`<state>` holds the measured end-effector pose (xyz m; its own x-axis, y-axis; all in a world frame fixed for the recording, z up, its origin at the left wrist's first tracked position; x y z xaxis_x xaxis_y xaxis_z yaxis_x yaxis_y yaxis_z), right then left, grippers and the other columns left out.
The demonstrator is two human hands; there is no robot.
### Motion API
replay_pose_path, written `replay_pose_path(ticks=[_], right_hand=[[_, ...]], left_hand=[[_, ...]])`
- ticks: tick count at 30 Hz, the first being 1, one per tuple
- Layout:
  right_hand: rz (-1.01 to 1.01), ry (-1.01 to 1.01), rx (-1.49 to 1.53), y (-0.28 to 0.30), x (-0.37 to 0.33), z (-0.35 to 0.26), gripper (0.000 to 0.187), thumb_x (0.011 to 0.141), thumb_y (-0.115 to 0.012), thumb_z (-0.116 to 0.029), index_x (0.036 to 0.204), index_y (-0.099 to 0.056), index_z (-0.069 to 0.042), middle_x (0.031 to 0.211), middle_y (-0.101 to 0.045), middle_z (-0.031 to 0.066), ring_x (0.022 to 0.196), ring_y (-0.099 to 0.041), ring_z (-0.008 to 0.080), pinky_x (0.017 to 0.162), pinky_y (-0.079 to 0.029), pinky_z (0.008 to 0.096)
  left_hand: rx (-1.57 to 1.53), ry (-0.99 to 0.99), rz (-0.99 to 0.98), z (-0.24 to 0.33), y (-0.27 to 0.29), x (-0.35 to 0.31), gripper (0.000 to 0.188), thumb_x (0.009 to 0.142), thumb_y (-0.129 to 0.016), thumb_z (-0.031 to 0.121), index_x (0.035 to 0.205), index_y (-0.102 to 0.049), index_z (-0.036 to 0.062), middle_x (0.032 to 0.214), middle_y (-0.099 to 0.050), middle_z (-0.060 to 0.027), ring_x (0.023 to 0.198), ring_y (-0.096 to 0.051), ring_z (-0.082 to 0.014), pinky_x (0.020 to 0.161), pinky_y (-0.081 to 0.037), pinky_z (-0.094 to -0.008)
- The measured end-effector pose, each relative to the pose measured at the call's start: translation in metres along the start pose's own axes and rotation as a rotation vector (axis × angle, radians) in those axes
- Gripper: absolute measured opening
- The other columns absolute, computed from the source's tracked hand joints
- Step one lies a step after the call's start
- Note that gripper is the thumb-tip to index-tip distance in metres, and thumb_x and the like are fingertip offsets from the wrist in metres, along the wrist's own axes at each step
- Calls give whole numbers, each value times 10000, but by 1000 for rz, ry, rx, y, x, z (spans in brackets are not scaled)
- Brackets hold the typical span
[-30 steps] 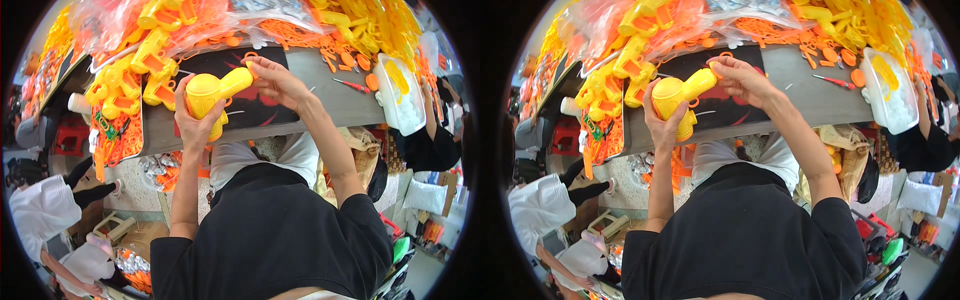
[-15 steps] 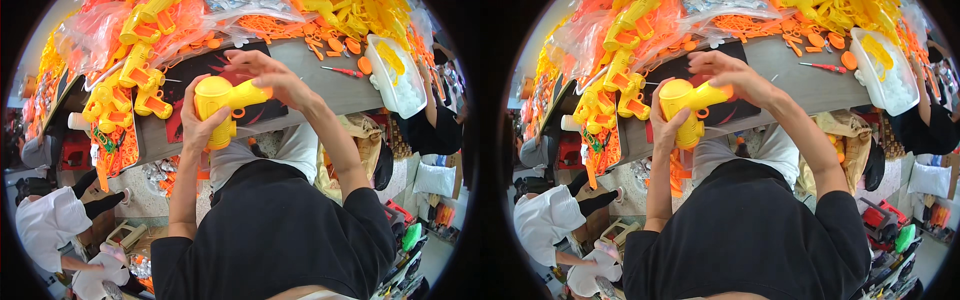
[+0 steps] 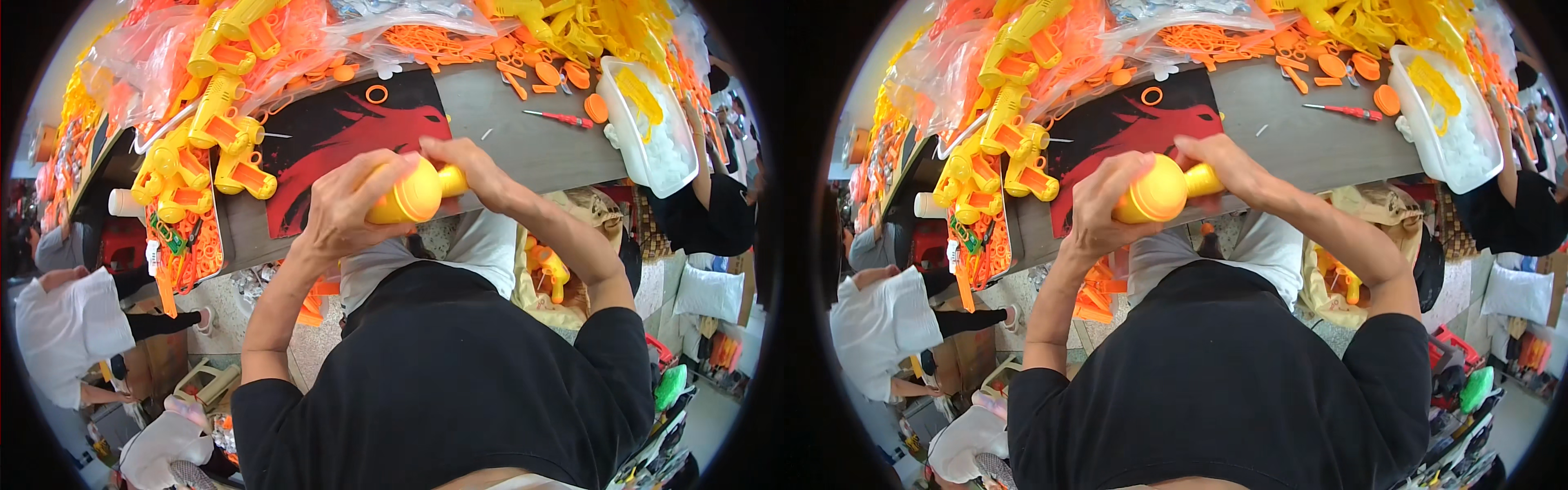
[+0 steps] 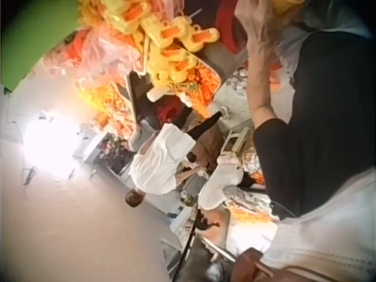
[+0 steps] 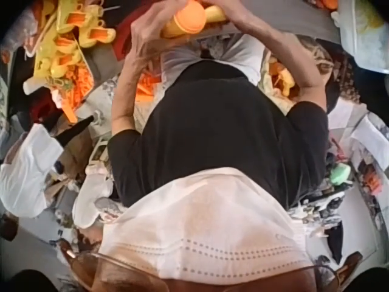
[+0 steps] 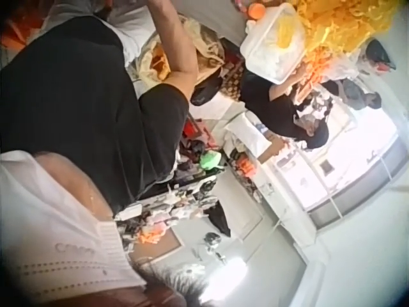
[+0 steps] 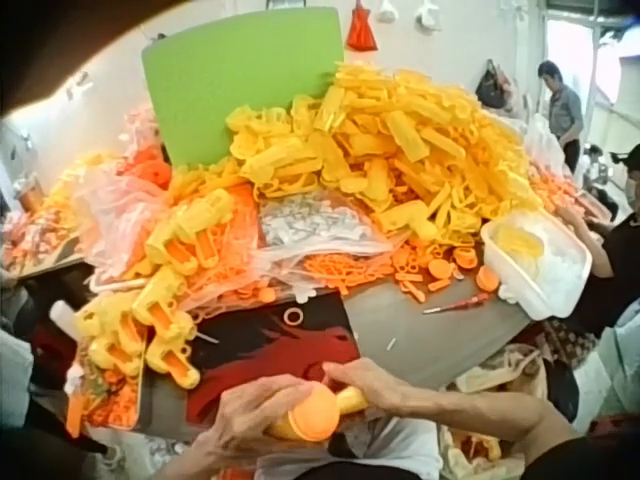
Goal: Assembling plastic toy guns by attaching components and applying stickers.
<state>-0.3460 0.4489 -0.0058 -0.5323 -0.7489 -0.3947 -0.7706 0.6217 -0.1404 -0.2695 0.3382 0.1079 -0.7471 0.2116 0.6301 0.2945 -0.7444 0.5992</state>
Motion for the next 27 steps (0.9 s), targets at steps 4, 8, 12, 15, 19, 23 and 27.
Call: replay_pose_path(ticks=[4, 8, 12, 15, 19, 23, 27], right_hand=[[360, 472, -412, 26, -23, -27, 424, 1005, -457, -356, 866, -646, -3, 691, -638, 95, 547, -605, 200, 521, -488, 332], [430, 1167, -889, -49, -52, -39, 235, 966, -499, -163, 869, -627, 9, 728, -615, 145, 582, -614, 275, 572, -495, 352], [282, 609, -567, -18, 48, -30, 101, 848, -657, -73, 916, -629, -3, 798, -618, 113, 721, -648, 267, 659, -508, 344], [649, 832, -1049, 16, 84, -56, 253, 829, -708, -145, 1029, -612, -25, 1030, -607, 130, 988, -583, 324, 861, -473, 415], [609, 754, -1229, 26, 123, -42, 238, 847, -688, -176, 1020, -597, -40, 1073, -605, 111, 1043, -554, 320, 879, -452, 426], [584, 801, -1037, 17, 97, -50, 131, 872, -654, -102, 977, -591, -54, 1004, -623, 111, 908, -603, 297, 775, -480, 397], [356, 598, -558, -5, 74, -49, 211, 878, -673, -32, 1047, -546, -27, 995, -644, 71, 825, -611, 133, 741, -506, 271]], left_hand=[[138, -2, -241, -4, -22, -15, 837, 707, -812, 482, 1403, -498, 139, 1396, -491, -137, 1258, -524, -292, 1063, -424, -476], [-1410, 1109, 430, -94, -48, -99, 614, 957, -555, 526, 1357, -510, 62, 1255, -606, -116, 1153, -610, -250, 977, -506, -420], [-1290, 1154, 663, -104, -19, -131, 426, 940, -630, 347, 1221, -566, 34, 1121, -651, -118, 948, -661, -216, 838, -571, -405], [-1381, 1102, 685, -98, -10, -131, 459, 933, -636, 364, 1244, -548, 39, 1120, -647, -126, 932, -652, -216, 849, -564, -399], [-1399, 1019, 759, -100, 1, -135, 487, 932, -636, 374, 1272, -515, 46, 1115, -641, -126, 959, -646, -222, 862, -556, -400], [-1176, 1015, 839, -116, 18, -131, 462, 912, -682, 293, 1265, -516, 47, 1098, -640, -104, 945, -652, -196, 841, -559, -358], [-848, 916, 754, -115, 37, -91, 473, 856, -756, 159, 1244, -525, 21, 1083, -645, -78, 929, -648, -135, 809, -552, -297]])
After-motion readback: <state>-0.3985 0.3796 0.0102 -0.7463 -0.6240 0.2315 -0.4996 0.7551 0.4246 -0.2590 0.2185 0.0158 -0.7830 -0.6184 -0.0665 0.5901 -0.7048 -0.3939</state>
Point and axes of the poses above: each hand's wrist, its own x-axis towards the middle knuckle, its own y-axis out of the back of the hand, z = x × y, the point moved 10 cm from there along x, towards the middle knuckle
